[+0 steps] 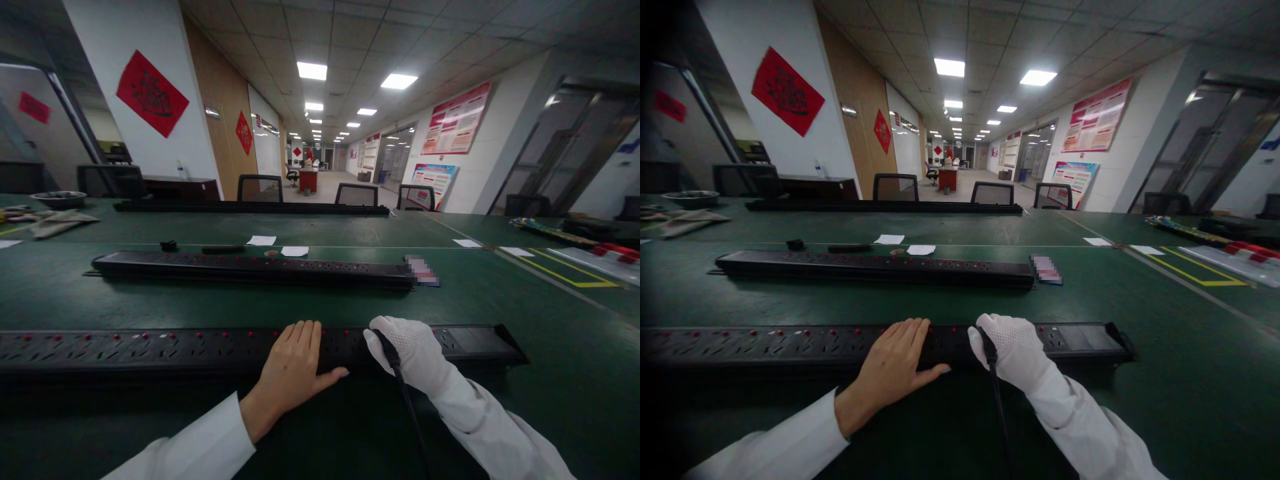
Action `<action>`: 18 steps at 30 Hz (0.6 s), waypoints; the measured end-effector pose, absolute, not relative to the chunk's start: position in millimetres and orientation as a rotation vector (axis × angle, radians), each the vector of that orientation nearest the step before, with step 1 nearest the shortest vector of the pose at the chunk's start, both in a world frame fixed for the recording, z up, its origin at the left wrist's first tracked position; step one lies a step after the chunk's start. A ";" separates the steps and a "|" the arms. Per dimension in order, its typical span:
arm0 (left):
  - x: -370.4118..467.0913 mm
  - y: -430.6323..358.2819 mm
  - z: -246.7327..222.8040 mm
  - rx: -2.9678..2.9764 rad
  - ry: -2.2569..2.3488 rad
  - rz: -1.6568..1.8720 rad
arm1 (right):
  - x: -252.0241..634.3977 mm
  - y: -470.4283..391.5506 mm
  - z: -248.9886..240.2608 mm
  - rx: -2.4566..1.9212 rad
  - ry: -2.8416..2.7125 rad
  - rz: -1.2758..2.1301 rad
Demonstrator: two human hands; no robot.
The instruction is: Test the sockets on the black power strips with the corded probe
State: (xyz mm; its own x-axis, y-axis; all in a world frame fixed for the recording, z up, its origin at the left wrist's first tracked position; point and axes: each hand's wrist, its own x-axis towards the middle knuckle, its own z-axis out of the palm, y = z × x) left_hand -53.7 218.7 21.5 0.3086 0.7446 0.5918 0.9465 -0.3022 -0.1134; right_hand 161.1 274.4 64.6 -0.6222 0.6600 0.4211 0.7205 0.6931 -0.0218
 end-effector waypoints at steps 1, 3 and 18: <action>-53.8 218.7 21.6 -2.138 -1.503 -0.605 | 161.2 274.3 64.7 -1.070 -2.506 -0.206; -53.6 218.5 22.0 -2.139 -1.509 -0.587 | 161.1 274.4 64.7 -1.068 -2.504 -0.209; -53.9 218.3 19.9 -2.119 -1.504 -0.586 | 158.1 274.4 63.9 -1.071 -2.455 -0.233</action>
State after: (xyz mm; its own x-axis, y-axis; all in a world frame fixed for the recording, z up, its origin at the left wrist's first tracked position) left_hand -53.9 218.3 19.9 0.3071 0.7467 0.5901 0.9491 -0.2862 -0.1317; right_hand 158.1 274.4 63.9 -0.5979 0.6530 0.4648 0.7287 0.6844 -0.0242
